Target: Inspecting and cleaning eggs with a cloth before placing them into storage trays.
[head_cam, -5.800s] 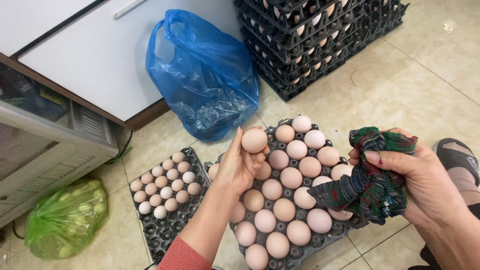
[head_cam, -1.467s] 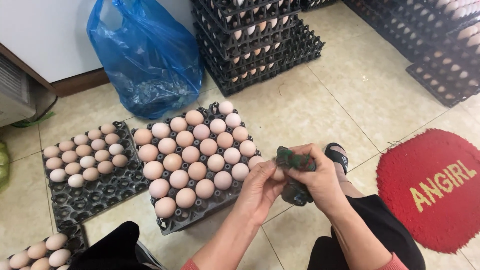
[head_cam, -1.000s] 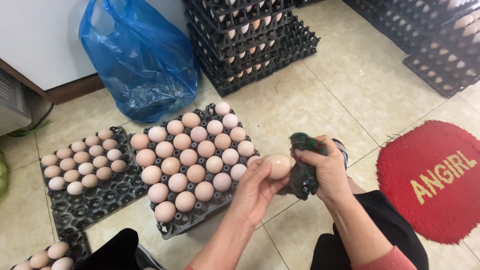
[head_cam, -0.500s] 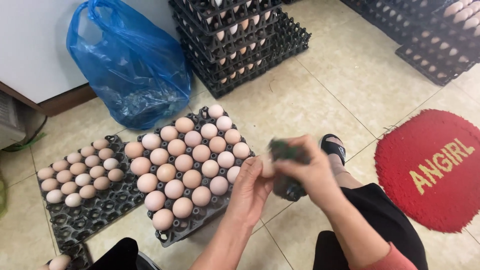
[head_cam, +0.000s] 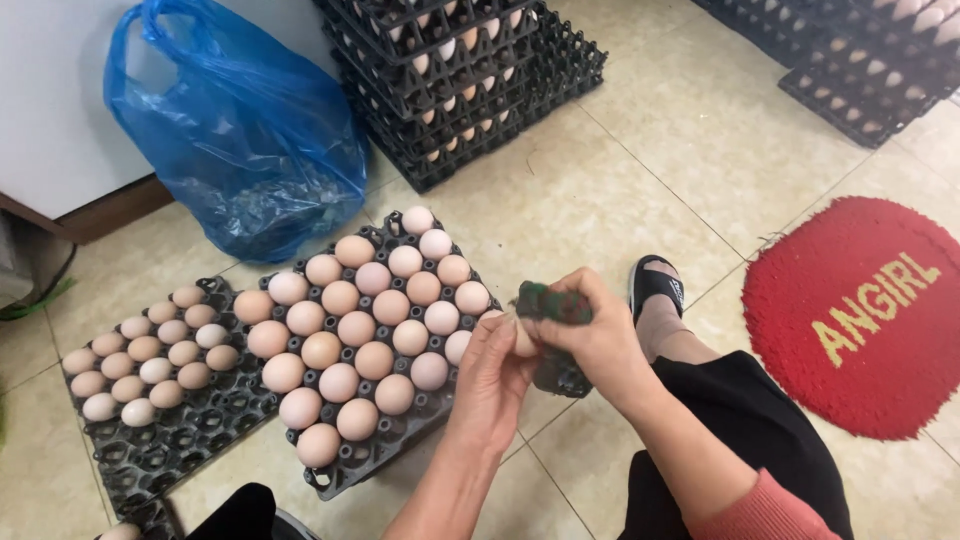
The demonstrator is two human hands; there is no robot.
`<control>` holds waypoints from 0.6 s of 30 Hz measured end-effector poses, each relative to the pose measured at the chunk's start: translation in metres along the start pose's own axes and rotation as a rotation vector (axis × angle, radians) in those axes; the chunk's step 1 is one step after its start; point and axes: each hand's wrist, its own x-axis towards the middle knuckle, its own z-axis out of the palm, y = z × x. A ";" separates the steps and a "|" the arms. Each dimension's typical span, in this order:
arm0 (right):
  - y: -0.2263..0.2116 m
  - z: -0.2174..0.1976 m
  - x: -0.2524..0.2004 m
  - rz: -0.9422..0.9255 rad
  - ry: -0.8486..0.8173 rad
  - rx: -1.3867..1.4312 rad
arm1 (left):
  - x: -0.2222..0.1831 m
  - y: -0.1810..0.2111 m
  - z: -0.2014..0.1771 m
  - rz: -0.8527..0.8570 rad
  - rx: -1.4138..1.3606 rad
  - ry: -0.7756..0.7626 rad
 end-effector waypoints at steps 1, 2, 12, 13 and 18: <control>0.002 0.001 0.003 0.045 0.045 -0.048 | 0.000 -0.002 -0.001 0.011 0.010 -0.002; 0.008 -0.003 0.009 0.046 0.050 -0.045 | -0.001 -0.001 0.005 0.006 0.013 -0.003; 0.005 -0.036 0.022 0.157 0.167 0.592 | -0.001 0.019 0.005 -0.148 -0.127 -0.047; 0.003 -0.038 0.022 0.163 0.134 0.602 | 0.000 0.019 0.002 -0.151 -0.154 -0.095; -0.005 -0.025 0.010 0.132 -0.036 0.392 | -0.003 0.013 -0.001 -0.202 -0.126 -0.046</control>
